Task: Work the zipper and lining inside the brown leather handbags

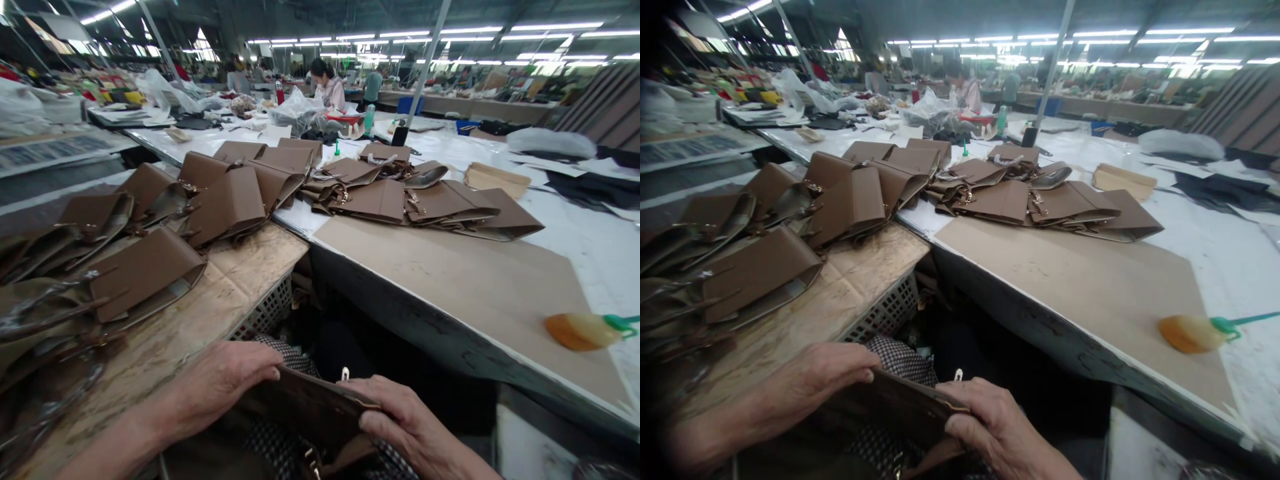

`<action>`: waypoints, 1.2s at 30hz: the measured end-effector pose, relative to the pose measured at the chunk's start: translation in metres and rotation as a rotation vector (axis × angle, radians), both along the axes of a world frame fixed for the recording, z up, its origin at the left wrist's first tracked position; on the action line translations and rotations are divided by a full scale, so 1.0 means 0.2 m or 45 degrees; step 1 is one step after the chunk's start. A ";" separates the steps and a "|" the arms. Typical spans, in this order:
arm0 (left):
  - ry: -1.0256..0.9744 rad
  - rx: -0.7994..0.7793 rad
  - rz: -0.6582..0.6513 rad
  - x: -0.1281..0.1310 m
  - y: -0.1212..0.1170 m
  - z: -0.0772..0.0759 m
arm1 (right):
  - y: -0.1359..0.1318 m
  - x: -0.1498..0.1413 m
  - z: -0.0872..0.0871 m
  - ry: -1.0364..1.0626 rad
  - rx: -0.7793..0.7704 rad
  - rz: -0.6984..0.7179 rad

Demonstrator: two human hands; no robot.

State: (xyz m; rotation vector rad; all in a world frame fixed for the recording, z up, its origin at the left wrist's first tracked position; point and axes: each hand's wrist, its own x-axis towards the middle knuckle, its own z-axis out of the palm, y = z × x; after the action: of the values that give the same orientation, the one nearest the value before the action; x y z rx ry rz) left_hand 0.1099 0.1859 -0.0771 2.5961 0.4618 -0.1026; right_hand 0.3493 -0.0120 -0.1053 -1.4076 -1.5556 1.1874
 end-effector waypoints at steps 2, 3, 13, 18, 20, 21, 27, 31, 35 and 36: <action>0.018 0.053 -0.020 0.01 0.01 -0.01 | 0.00 0.00 -0.02 -0.049 0.016 -0.024; 0.015 0.073 -0.029 0.02 0.02 -0.01 | -0.01 0.00 -0.03 -0.067 0.029 -0.036; -0.043 0.048 -0.207 -0.01 0.10 -0.01 | -0.02 -0.04 -0.12 -0.164 0.152 -0.079; 0.040 0.115 -0.118 0.04 0.06 0.03 | -0.02 -0.04 -0.16 -0.117 0.100 -0.203; 0.071 0.113 -0.086 0.08 0.00 0.05 | -0.04 -0.04 -0.15 -0.105 0.082 -0.210; 0.073 0.109 -0.105 0.09 -0.03 0.06 | -0.04 -0.04 -0.13 -0.095 0.078 -0.205; -0.037 0.075 -0.246 0.18 -0.24 0.07 | -0.08 -0.06 -0.06 0.014 0.129 -0.087; -0.167 0.006 -0.266 0.20 -0.31 0.05 | -0.10 -0.07 -0.05 0.011 0.185 -0.069; -0.233 0.021 -0.278 0.22 -0.34 0.04 | -0.11 -0.07 -0.05 -0.010 0.240 -0.073; -0.236 0.027 -0.282 0.22 -0.34 0.04 | -0.11 -0.07 -0.05 -0.012 0.246 -0.073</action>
State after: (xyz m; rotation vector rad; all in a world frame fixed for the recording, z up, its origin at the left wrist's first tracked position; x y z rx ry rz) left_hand 0.1544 0.1171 -0.0684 2.6385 0.1087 0.0683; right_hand 0.3357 -0.0342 -0.1143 -1.3234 -1.5807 0.9703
